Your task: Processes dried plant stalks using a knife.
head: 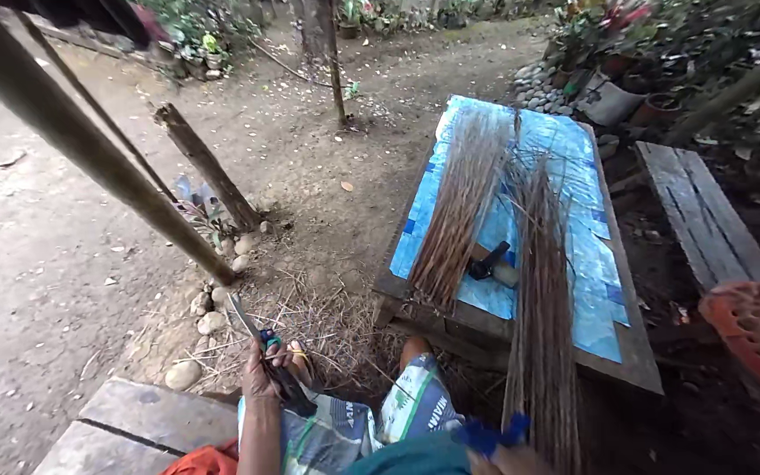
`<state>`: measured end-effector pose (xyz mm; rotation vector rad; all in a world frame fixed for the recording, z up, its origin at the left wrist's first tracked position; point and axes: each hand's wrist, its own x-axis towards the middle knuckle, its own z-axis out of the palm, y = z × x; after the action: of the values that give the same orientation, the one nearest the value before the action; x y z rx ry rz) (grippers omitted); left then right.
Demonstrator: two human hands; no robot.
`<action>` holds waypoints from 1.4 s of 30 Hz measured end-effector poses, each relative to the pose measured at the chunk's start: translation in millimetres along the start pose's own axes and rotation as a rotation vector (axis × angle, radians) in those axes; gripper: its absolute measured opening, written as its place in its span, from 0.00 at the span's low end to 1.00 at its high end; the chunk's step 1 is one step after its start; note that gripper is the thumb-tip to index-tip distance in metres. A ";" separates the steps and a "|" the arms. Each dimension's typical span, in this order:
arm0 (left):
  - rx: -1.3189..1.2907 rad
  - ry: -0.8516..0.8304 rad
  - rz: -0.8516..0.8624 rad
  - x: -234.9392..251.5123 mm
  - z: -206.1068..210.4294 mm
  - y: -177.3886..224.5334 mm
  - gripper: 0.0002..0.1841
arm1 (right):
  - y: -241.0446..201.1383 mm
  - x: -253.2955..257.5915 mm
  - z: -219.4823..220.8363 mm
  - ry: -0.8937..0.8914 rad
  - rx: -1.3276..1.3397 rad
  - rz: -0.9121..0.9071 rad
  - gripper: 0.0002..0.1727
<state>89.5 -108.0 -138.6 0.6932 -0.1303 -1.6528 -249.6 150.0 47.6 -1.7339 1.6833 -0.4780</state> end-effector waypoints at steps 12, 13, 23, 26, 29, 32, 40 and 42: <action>-0.012 -0.170 -0.054 16.6 -13.1 13.1 0.24 | -29.9 162.0 -146.6 0.551 -0.722 -0.675 0.10; -0.006 -0.170 -0.060 16.7 -12.4 13.2 0.24 | -11.1 178.9 -150.1 0.581 -0.729 -0.683 0.10; 0.056 -0.145 -0.096 21.9 -10.9 11.2 0.26 | 126.1 294.1 -176.5 0.445 -0.713 -0.520 0.10; 0.046 -0.149 -0.105 23.7 -9.6 10.6 0.26 | 148.5 322.8 -184.6 0.397 -0.709 -0.484 0.11; 0.064 -0.125 -0.102 23.6 -7.4 10.5 0.27 | 163.3 345.2 -193.2 0.367 -0.724 -0.323 0.12; 0.107 -0.079 -0.092 23.0 -5.9 10.0 0.28 | 167.1 351.9 -193.5 0.389 -0.725 -0.018 0.16; 0.181 -0.033 -0.118 23.5 -4.7 8.5 0.33 | 161.4 181.8 -118.3 0.797 -0.349 0.330 0.21; 0.215 -0.087 -0.148 27.0 -10.5 10.4 0.32 | 170.2 111.7 -96.5 0.932 -0.256 0.493 0.21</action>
<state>102.5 -132.4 -152.2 0.8087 -0.3300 -1.8294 -427.9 29.8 -19.8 -1.2138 2.8269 -0.9483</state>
